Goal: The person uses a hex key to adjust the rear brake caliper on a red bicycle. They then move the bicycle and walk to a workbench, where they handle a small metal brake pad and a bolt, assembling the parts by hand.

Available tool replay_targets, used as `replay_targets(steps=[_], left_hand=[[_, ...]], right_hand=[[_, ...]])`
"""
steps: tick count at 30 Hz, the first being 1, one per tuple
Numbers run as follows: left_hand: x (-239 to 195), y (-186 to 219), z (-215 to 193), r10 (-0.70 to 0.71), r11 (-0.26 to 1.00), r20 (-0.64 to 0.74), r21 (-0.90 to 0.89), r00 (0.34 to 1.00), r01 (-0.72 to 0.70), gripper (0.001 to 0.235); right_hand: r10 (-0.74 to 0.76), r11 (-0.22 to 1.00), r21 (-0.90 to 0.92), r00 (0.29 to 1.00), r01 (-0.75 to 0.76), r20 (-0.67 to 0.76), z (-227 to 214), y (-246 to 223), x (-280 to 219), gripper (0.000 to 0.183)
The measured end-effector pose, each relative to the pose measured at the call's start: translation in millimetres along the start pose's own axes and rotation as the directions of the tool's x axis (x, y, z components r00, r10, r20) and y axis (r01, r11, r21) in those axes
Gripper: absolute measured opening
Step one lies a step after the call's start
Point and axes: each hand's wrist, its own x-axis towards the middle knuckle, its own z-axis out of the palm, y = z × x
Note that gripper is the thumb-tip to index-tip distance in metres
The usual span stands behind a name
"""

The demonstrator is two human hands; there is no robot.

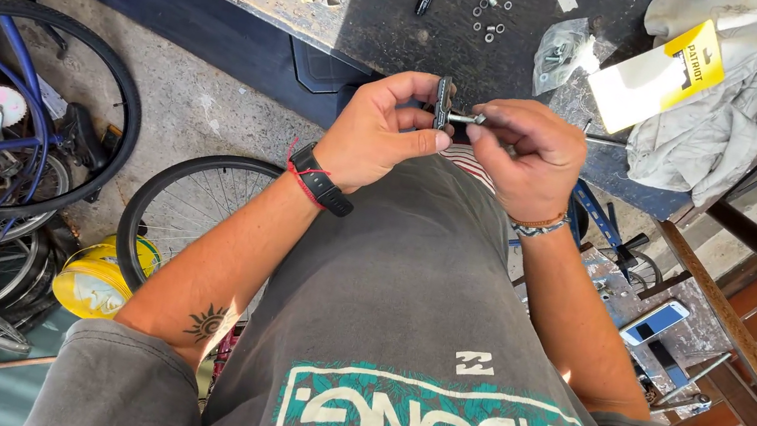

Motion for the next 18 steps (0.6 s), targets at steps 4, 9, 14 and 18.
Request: replay_targets(steps=[4,9,14,18], left_hand=[[-2,8,1,0.030,0.999,0.004,-0.021,1.000,-0.030,0.049],[-4,18,2,0.044,0.995,0.057,-0.092,0.997,-0.038,0.049],[-10,28,6,0.062,0.985,0.082,-0.163,0.995,-0.048,0.049],[-18,41,12,0.056,0.986,0.107,-0.163,0.993,-0.038,0.049]], right_hand=[[0.085,0.996,-0.016,0.995,-0.085,0.045,-9,-17,7,0.021],[0.163,0.987,-0.011,0.979,-0.162,0.123,-14,-21,10,0.022],[0.266,0.657,0.669,0.937,-0.347,0.225,-31,24,-13,0.029],[0.303,0.449,0.789,0.902,-0.419,0.306,-46,35,-24,0.033]])
